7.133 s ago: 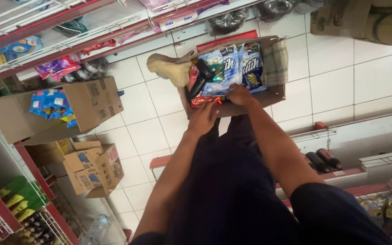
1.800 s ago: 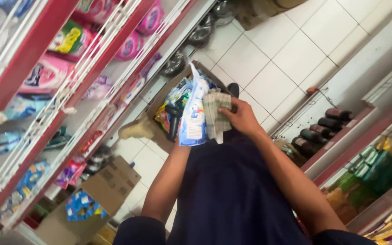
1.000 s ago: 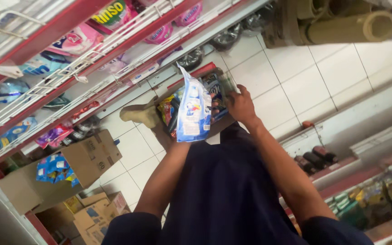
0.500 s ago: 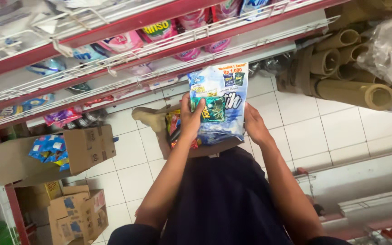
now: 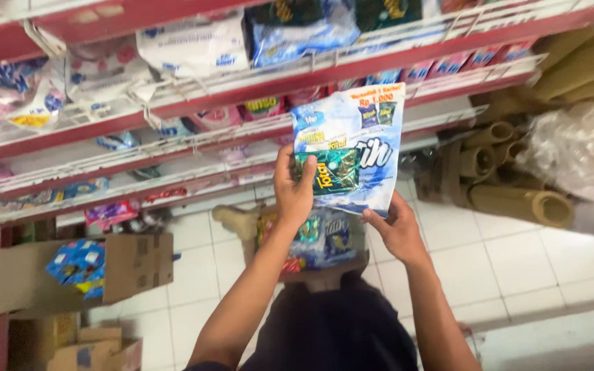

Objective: The person repeatedly picks up detergent packets from a cardboard box on the floor, wipes them with a cloth, and places them on a nearby shelf. The person handles multiple brands and sizes of detergent packets one at a time.

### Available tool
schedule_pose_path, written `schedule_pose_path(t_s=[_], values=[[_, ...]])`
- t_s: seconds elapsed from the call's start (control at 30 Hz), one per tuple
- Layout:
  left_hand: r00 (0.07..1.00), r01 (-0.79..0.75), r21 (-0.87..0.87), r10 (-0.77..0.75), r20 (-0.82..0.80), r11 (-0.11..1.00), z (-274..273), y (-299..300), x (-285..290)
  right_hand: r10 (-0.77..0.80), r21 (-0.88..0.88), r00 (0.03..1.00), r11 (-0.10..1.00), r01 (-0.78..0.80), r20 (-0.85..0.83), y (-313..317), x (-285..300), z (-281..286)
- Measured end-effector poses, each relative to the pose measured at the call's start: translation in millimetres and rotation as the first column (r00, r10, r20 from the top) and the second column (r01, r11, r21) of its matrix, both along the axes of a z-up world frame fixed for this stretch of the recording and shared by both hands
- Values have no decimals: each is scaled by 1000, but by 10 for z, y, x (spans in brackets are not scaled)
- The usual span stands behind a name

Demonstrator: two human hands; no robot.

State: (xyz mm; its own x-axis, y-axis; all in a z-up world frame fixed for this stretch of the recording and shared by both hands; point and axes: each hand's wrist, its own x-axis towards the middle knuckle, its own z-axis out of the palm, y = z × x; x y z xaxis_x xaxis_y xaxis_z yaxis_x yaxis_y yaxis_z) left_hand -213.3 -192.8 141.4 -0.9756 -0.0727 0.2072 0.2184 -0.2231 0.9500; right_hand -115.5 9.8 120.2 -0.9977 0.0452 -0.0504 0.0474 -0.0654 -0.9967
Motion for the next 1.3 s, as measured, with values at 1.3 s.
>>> schedule_pose_path(t_s=[1.3], values=[[930,-353,-252,310,-195,901,1146,1334,-1004,-390,-318,902,892,322,-182,1094,-1985,1403]])
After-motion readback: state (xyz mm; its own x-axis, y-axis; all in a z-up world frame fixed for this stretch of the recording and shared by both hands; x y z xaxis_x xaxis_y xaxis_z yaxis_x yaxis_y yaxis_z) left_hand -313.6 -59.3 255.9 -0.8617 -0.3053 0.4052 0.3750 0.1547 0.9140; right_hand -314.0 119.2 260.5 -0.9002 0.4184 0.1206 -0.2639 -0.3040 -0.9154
